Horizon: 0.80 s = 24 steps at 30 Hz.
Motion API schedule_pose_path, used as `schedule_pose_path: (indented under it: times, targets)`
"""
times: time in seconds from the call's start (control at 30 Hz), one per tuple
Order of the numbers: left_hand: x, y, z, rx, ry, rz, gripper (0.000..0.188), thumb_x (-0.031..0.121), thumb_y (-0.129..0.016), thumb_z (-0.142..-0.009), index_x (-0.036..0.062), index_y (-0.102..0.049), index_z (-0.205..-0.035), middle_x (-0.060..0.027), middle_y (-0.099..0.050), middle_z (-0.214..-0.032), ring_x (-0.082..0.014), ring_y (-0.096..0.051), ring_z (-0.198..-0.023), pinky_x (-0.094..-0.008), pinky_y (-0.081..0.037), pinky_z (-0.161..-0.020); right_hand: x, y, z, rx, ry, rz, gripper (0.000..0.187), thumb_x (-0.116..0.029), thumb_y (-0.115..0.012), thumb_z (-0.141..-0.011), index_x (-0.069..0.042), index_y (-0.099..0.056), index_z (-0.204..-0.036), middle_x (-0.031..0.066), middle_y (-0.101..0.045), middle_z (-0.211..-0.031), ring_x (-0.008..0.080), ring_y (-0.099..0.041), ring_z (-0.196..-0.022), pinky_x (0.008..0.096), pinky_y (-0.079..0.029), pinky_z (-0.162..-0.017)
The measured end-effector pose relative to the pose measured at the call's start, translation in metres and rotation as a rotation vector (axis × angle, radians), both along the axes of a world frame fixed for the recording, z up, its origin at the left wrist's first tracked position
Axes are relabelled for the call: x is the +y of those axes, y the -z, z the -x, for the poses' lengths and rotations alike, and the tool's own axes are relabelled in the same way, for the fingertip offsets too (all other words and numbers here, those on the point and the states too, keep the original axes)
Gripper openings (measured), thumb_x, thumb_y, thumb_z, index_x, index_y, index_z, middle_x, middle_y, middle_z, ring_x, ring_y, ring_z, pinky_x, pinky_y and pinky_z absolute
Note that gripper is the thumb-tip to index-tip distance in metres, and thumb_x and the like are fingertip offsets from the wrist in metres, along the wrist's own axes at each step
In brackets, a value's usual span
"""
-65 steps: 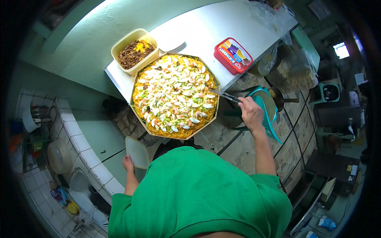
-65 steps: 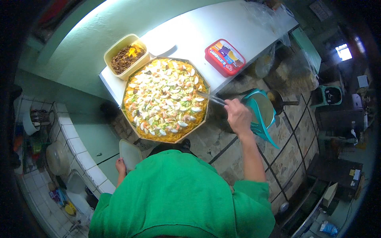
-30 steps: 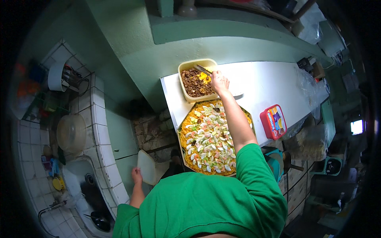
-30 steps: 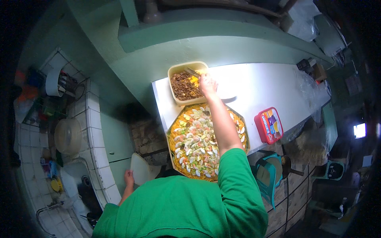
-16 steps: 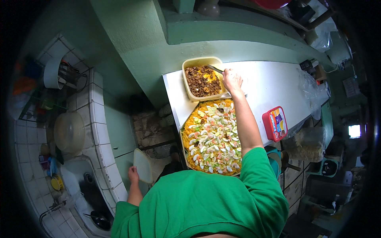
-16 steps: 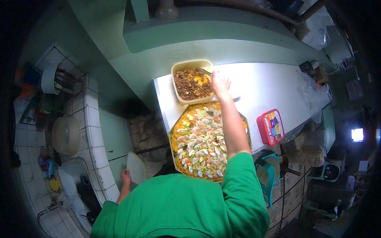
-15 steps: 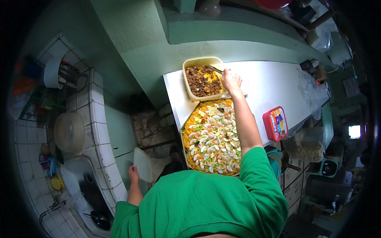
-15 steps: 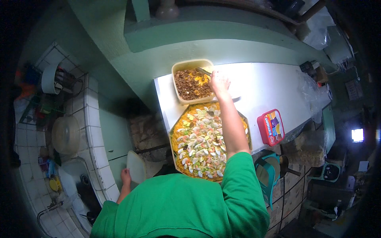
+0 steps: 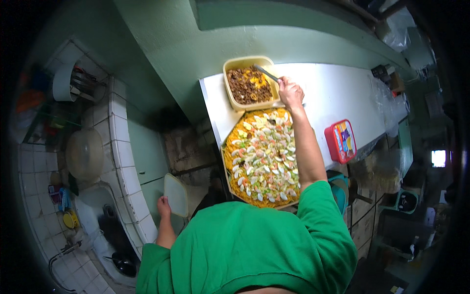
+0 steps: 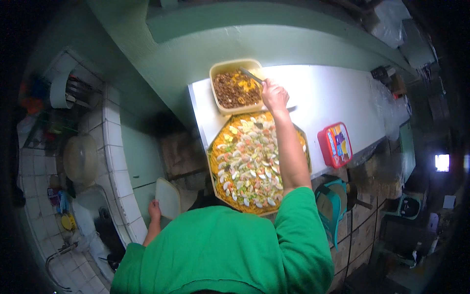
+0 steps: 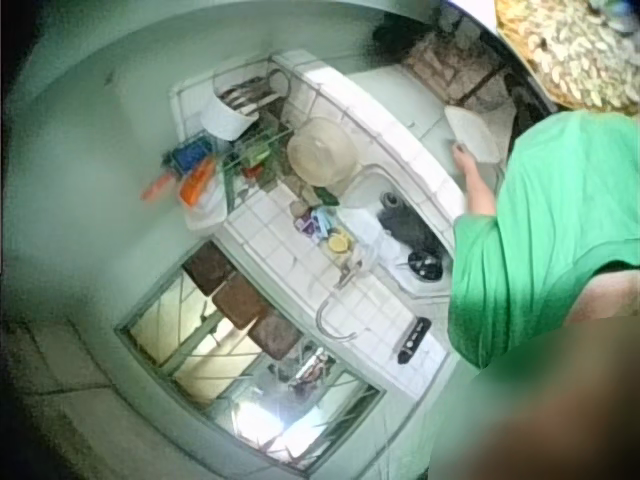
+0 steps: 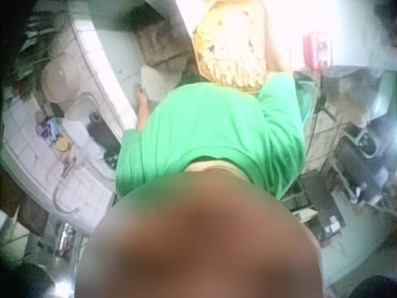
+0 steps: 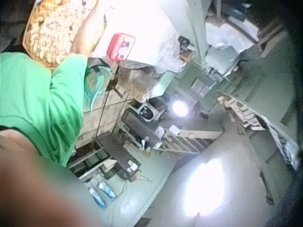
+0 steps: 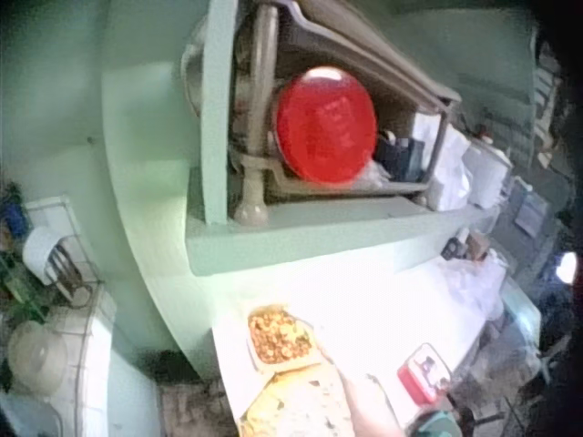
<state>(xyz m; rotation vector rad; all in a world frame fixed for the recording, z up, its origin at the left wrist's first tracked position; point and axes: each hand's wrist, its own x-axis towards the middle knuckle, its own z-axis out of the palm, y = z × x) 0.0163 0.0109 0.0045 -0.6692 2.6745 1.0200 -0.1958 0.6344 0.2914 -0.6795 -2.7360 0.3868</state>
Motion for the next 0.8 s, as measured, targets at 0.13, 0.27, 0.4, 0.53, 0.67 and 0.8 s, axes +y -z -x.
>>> schedule_pose_path:
  times: [0.13,0.27,0.4,0.53,0.67,0.8]
  targets:
    - [-0.004,-0.004,-0.010,-0.028,0.014,0.020,0.023,0.023,-0.060,-0.093,0.0021,-0.064,-0.101,-0.0150,-0.069,-0.092,-0.0259,-0.066,-0.083,-0.0371,-0.050,-0.078,0.000,-0.028,-0.088,0.138,-0.189,0.114,0.023,-0.028,-0.051,-0.095,-0.013,-0.068,-0.100,0.0148,-0.068,-0.085,0.0331,-0.066,-0.078,0.0422,-0.051,-0.071]
    - [0.002,0.000,-0.014,-0.006,0.013,0.048,0.026,0.025,-0.061,-0.092,0.0004,-0.064,-0.100,-0.0163,-0.069,-0.092,-0.0268,-0.066,-0.084,-0.0380,-0.050,-0.079,-0.011,-0.037,-0.191,0.045,-0.319,0.288,0.014,-0.012,-0.060,-0.090,-0.003,-0.068,-0.098,0.0120,-0.064,-0.078,0.0260,-0.063,-0.070,0.0332,-0.048,-0.064]
    - [0.004,0.011,-0.017,-0.021,0.041,-0.003,0.027,0.026,-0.061,-0.092,0.0004,-0.064,-0.099,-0.0161,-0.069,-0.092,-0.0274,-0.066,-0.085,-0.0380,-0.050,-0.079,-0.020,-0.024,-0.285,-0.078,-0.321,0.376,0.016,-0.018,-0.060,-0.090,-0.006,-0.068,-0.097,0.0121,-0.064,-0.084,0.0301,-0.063,-0.077,0.0371,-0.049,-0.067]
    - [0.016,0.010,-0.017,0.026,0.102,-0.031,0.026,0.025,-0.061,-0.092,-0.0003,-0.063,-0.099,-0.0164,-0.069,-0.095,-0.0269,-0.066,-0.086,-0.0369,-0.050,-0.079,-0.038,-0.008,-0.347,-0.187,-0.280,0.440,0.015,-0.019,-0.061,-0.088,-0.009,-0.068,-0.097,0.0107,-0.064,-0.085,0.0283,-0.065,-0.077,0.0364,-0.050,-0.067]
    - [0.037,-0.006,-0.020,-0.018,0.119,-0.056,0.028,0.025,-0.059,-0.093,-0.0010,-0.063,-0.103,-0.0165,-0.068,-0.096,-0.0250,-0.065,-0.090,-0.0358,-0.049,-0.080,-0.064,0.008,-0.366,-0.181,-0.355,0.319,0.013,-0.020,-0.062,-0.088,-0.012,-0.067,-0.097,0.0076,-0.062,-0.083,0.0281,-0.065,-0.074,0.0378,-0.051,-0.064]
    - [0.050,-0.020,-0.025,-0.019,0.082,-0.125,0.022,0.023,-0.060,-0.093,0.0015,-0.060,-0.100,-0.0134,-0.069,-0.090,-0.0207,-0.065,-0.084,-0.0336,-0.049,-0.077,-0.067,0.002,-0.366,-0.208,-0.350,0.234,0.014,-0.022,-0.063,-0.088,-0.013,-0.066,-0.098,0.0066,-0.061,-0.082,0.0277,-0.065,-0.072,0.0385,-0.052,-0.061]
